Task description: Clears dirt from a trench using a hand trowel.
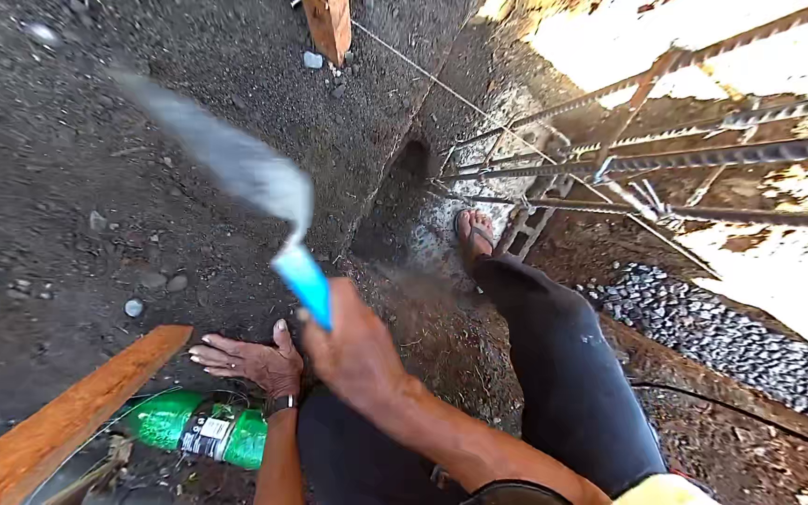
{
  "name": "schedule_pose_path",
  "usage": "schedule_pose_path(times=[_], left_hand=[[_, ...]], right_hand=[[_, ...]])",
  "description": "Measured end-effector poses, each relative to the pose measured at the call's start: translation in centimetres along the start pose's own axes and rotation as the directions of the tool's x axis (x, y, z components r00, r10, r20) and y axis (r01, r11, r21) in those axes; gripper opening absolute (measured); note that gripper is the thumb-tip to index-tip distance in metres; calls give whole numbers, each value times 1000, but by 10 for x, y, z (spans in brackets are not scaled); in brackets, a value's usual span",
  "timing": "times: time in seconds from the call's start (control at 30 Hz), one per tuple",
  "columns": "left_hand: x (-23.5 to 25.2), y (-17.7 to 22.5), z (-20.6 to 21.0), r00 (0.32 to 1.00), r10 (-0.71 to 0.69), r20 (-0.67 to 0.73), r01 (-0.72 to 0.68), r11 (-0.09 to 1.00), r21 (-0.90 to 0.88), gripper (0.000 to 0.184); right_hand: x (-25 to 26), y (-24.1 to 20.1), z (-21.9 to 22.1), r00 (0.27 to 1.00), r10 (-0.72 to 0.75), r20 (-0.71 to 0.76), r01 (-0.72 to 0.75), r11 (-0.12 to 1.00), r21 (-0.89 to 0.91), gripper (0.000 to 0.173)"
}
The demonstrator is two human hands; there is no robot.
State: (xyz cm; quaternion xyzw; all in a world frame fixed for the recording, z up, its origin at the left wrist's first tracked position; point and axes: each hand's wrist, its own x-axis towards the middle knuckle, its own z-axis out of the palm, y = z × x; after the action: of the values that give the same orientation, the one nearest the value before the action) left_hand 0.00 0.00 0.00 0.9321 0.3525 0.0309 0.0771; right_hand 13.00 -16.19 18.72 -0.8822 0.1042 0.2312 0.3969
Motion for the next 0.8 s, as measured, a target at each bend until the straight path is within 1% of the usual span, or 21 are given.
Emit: schedule_pose_path(times=[0.03,0.1,0.17,0.23,0.3,0.4,0.47,0.5,0.53,0.6,0.7,0.8], left_hand=[[0,-6,6,1000,5,-16,-5,1000,3,123],[-1,-8,9,1000,8,-25,-8,1000,0,125],[-1,-7,9,1000,7,-26,-7,1000,-1,126],[0,-7,9,1000,10,-27,-10,1000,-2,125],[-1,-8,10,999,15,-29,-15,1000,-2,125],[-1,-8,10,999,22,-28,-22,1000,9,126],[1,-8,13,999,20,-27,-20,1000,13,126],[0,-8,12,1000,19,-22,-18,1000,17,127],[-1,-9,11,1000,16,-17,-16,1000,20,127],[0,-10,13,1000,13,-19,-13,1000,11,127],[1,-10,15,1000,13,-23,-13,1000,5,127],[1,-11,15,999,19,-33,-19,1000,-3,128]], right_hand=[[8,25,-2,995,73,-62,-74,997,-9,36],[23,68,-4,969,198,-149,-202,979,-17,38],[42,97,-4,932,322,-166,-325,946,11,39],[62,116,0,892,427,-144,-423,904,62,37],[84,133,10,865,484,-132,-476,875,89,36],[126,161,27,846,519,-125,-513,855,77,42],[152,179,35,831,552,-70,-549,834,60,47],[159,190,40,824,566,-19,-563,823,78,49],[161,201,46,811,584,37,-584,803,123,50],[165,227,60,794,588,155,-606,743,284,50],[162,263,77,757,590,280,-640,582,502,45],[156,292,88,720,611,328,-660,456,598,43]])
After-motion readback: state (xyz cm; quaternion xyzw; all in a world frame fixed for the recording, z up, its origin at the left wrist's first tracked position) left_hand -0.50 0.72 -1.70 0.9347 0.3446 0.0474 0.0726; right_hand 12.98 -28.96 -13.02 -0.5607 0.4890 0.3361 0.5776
